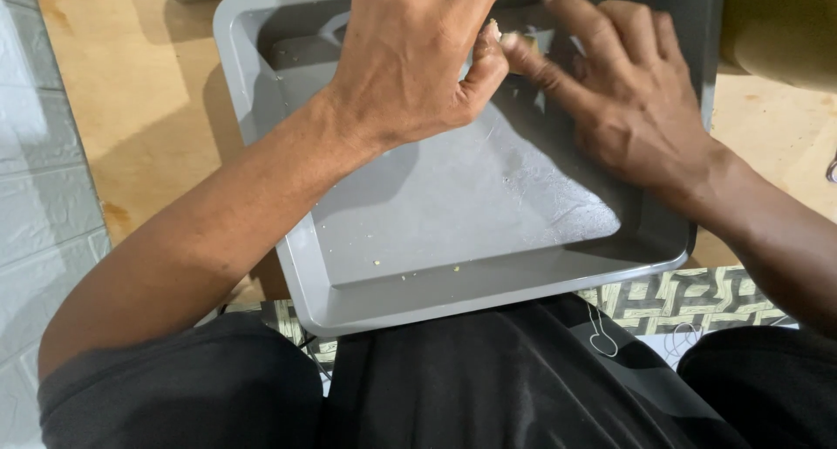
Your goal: Cutting small square shapes from dough using a metal cutter and arranging them neatly in a tray.
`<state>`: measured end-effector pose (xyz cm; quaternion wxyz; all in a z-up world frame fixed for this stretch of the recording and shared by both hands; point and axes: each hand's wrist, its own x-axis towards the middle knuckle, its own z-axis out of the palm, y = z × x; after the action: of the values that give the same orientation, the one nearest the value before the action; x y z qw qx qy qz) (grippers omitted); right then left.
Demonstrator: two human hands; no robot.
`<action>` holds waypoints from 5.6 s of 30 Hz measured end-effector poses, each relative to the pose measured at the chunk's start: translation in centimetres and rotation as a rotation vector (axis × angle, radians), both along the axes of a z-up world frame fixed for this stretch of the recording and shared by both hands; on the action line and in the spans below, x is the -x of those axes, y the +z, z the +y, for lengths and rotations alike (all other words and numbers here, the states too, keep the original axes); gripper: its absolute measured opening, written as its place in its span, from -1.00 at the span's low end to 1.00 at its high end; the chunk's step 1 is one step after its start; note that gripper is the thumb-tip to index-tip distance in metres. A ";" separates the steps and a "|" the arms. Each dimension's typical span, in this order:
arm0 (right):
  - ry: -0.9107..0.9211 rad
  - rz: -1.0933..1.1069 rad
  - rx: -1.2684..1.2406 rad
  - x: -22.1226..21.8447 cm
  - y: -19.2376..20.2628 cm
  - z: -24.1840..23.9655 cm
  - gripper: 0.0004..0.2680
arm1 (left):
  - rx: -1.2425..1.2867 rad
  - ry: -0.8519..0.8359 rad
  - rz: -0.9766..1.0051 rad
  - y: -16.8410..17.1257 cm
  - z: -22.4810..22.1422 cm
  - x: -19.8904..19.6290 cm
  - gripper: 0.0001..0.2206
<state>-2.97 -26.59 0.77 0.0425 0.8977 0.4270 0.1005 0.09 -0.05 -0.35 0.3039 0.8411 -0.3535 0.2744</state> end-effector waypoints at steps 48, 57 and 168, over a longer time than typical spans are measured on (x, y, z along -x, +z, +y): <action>-0.202 0.140 -0.492 9.2 2.6 -6.3 -0.72 | -0.515 -0.090 0.014 -1.6 -2.8 -0.1 -0.35; -0.346 0.120 -0.875 11.5 -0.6 -7.0 -0.78 | -0.602 -0.117 0.103 -1.0 -3.8 -0.1 -0.53; 0.186 0.489 -0.330 -3.3 3.3 -0.4 -0.75 | 0.079 -0.163 0.449 4.6 5.0 2.9 -0.51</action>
<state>0.37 -26.94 4.04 -0.2171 0.8470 0.4829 -0.0472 -2.81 4.99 4.27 0.4285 0.8372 -0.3328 0.0687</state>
